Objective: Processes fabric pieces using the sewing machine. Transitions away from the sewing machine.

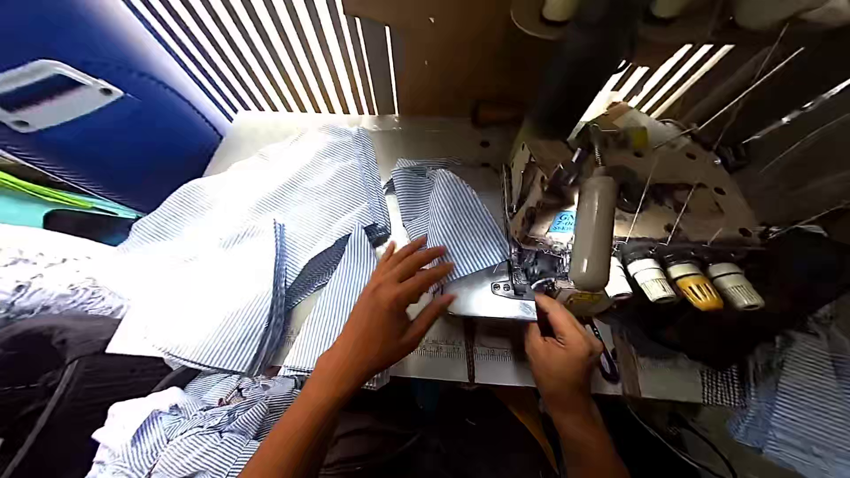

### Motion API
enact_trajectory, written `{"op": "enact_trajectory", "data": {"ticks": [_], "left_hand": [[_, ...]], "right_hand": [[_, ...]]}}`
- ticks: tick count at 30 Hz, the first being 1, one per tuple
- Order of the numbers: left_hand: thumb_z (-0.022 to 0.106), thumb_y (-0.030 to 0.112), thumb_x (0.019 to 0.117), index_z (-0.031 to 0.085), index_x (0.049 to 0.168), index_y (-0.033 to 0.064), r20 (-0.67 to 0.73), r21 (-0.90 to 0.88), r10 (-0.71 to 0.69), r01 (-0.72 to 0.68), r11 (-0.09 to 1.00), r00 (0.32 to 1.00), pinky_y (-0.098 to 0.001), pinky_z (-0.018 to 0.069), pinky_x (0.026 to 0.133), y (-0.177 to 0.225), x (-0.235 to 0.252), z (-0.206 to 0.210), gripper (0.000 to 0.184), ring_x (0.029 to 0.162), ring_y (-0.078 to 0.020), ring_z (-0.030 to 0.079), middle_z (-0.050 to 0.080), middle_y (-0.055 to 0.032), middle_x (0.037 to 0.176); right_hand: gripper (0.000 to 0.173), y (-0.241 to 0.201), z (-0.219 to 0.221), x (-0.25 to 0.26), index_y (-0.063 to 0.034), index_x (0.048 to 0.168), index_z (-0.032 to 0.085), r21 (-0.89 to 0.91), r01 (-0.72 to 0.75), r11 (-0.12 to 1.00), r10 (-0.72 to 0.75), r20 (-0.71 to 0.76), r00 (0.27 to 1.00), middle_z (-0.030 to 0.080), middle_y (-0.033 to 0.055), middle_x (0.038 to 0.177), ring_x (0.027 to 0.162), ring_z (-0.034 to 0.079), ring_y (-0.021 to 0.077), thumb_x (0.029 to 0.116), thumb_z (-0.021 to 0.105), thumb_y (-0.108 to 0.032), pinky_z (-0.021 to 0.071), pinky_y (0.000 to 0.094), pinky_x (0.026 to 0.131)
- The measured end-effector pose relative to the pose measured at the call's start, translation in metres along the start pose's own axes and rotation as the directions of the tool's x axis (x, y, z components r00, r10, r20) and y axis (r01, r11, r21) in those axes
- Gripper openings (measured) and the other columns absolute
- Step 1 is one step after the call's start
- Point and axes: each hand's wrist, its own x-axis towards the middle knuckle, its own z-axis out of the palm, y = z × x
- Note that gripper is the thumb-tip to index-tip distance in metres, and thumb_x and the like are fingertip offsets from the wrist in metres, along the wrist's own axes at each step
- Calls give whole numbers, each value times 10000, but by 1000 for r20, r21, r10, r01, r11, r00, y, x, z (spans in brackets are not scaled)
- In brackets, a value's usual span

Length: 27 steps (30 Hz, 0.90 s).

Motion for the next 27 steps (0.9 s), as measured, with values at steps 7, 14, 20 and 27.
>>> {"op": "enact_trajectory", "data": {"ticks": [7,14,20,27], "left_hand": [[623,397,935,708,1201,134,-95,333,-230,248,910,969,-441,524,913,-50,-135,-126,384,1120,-259,626,672,-131,1157],[616,287,995,734,1104,110,53,346,-218,187,920,974,-394,531,1028,-78,-180,-162,239,1214,-223,647,706,-85,1218],[546,198,1021,784,1073,101,76,256,-213,187,948,974,-320,550,1021,-74,-170,-184,262,1168,-127,684,741,-27,1197],[807,232,853,803,858,125,14,-46,-352,352,935,936,-265,579,921,-90,-159,-191,108,998,-44,712,778,43,985]], "right_hand": [[292,-3,-37,-16,-110,1107,780,-275,-35,961,119,296,948,726,67,930,766,700,197,957,567,-241,578,394,631],[217,-83,-1,-36,-120,1088,767,312,123,942,-267,475,838,736,26,967,839,705,100,988,665,-284,604,262,702],[212,-112,69,-58,-124,1124,785,325,382,866,-494,431,755,742,88,1158,980,731,201,984,635,-174,613,312,800],[115,-128,60,-17,-148,880,820,368,144,918,-352,596,721,771,13,959,967,707,236,871,721,-89,589,410,808]]}}
